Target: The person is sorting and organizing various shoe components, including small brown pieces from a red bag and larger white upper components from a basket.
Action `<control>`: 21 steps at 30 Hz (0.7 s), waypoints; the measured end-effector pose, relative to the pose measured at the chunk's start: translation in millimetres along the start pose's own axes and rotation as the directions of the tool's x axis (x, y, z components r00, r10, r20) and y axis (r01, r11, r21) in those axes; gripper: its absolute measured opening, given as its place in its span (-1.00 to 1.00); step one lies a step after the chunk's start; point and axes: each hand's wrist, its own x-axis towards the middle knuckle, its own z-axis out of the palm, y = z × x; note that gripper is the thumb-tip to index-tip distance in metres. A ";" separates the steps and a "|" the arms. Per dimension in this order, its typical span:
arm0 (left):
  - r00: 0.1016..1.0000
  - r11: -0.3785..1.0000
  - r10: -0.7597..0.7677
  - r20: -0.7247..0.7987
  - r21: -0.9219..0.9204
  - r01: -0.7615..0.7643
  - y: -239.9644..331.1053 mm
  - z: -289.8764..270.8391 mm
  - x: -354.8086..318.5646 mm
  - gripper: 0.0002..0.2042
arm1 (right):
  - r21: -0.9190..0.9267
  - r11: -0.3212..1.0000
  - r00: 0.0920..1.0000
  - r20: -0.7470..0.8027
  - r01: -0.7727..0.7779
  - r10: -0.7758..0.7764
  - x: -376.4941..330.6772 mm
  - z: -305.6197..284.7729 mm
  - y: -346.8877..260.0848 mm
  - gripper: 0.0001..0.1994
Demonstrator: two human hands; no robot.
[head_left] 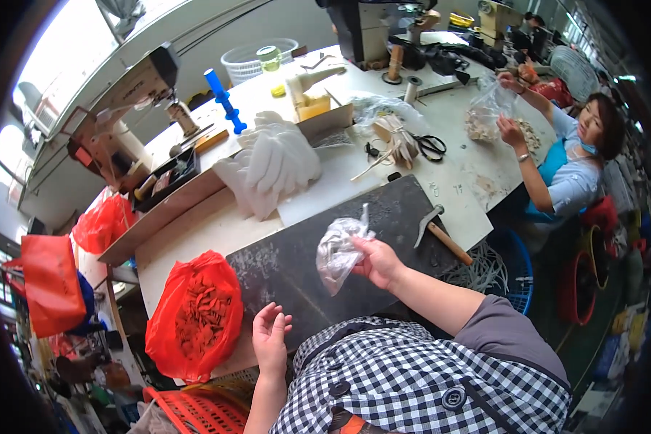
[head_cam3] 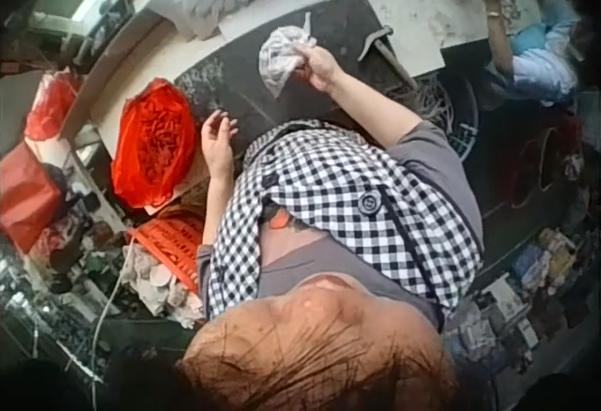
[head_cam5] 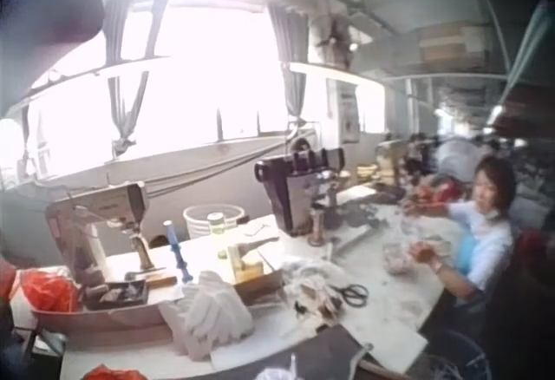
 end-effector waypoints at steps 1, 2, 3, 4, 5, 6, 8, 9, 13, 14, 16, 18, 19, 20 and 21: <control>0.999 0.998 -0.009 0.035 0.060 0.007 -3.4 2.3 1.4 -0.75 | -0.030 0.996 0.993 -0.079 0.089 -0.091 -3.7 -18.9 -16.7 -0.77; 0.998 0.996 -0.044 0.050 0.079 0.040 -3.4 5.2 2.4 -0.78 | -0.034 0.985 0.975 -0.144 0.167 -0.171 -6.2 -36.3 -34.9 -0.77; 0.997 0.996 -0.044 0.067 0.083 0.038 -5.6 5.4 3.6 -0.78 | -0.055 0.970 0.944 -0.222 0.239 -0.245 -9.0 -51.1 -53.0 -0.78; 0.995 0.994 -0.066 0.079 0.094 0.058 -8.3 6.0 4.9 -0.80 | -0.065 0.951 0.909 -0.282 0.302 -0.308 -11.5 -69.7 -72.4 -0.79; 0.993 0.992 -0.086 0.083 0.104 0.078 -10.4 6.8 6.7 -0.81 | -0.070 0.930 0.868 -0.337 0.362 -0.363 -14.5 -79.1 -94.5 -0.80; 0.993 0.989 -0.088 0.077 0.125 0.078 -8.9 11.3 7.3 -0.82 | -0.097 0.888 0.812 -0.370 0.450 -0.452 -13.4 -96.9 -115.5 -0.79; 0.992 0.989 -0.092 0.092 0.127 0.080 -7.3 15.9 10.3 -0.82 | -0.130 0.796 0.684 -0.443 0.591 -0.580 -3.3 -136.7 -157.9 -0.78; 0.990 0.988 -0.097 0.100 0.127 0.084 -6.5 17.1 10.7 -0.83 | -0.123 0.766 0.654 -0.447 0.631 -0.611 1.3 -162.1 -182.1 -0.71; 0.992 0.989 -0.077 0.097 0.136 0.063 -0.2 16.2 13.2 -0.83 | -0.144 0.812 0.541 -0.678 0.566 -0.498 18.7 -191.1 -207.4 -0.47; 0.996 0.987 -0.049 0.078 0.156 0.037 3.2 14.3 12.9 -0.83 | -0.252 0.844 0.613 -0.595 0.473 -0.520 20.0 -183.8 -194.4 -0.40; 0.999 0.985 0.029 0.033 0.169 -0.034 19.6 15.9 10.1 -0.85 | -0.463 0.810 0.647 -0.502 0.359 -0.574 33.6 -183.7 -152.5 -0.45; 0.969 0.950 0.248 0.008 0.194 -0.245 42.1 12.6 8.9 -0.86 | -0.723 0.618 0.619 -0.340 0.311 -0.709 46.8 -182.7 -101.6 -0.47; 0.925 0.900 0.380 -0.003 0.233 -0.369 56.4 10.3 6.1 -0.86 | -0.889 0.402 0.602 -0.201 0.219 -0.773 45.5 -177.8 -81.8 -0.48; 0.802 0.729 0.598 -0.006 0.419 -0.541 77.6 13.5 1.6 -0.85 | -0.989 0.006 0.548 0.077 0.147 -0.833 35.9 -165.6 -68.0 -0.46; 0.631 0.493 0.774 0.047 0.580 -0.648 103.8 20.9 -2.8 -0.85 | -0.968 -0.200 0.515 0.250 0.151 -0.820 25.7 -159.7 -56.0 -0.44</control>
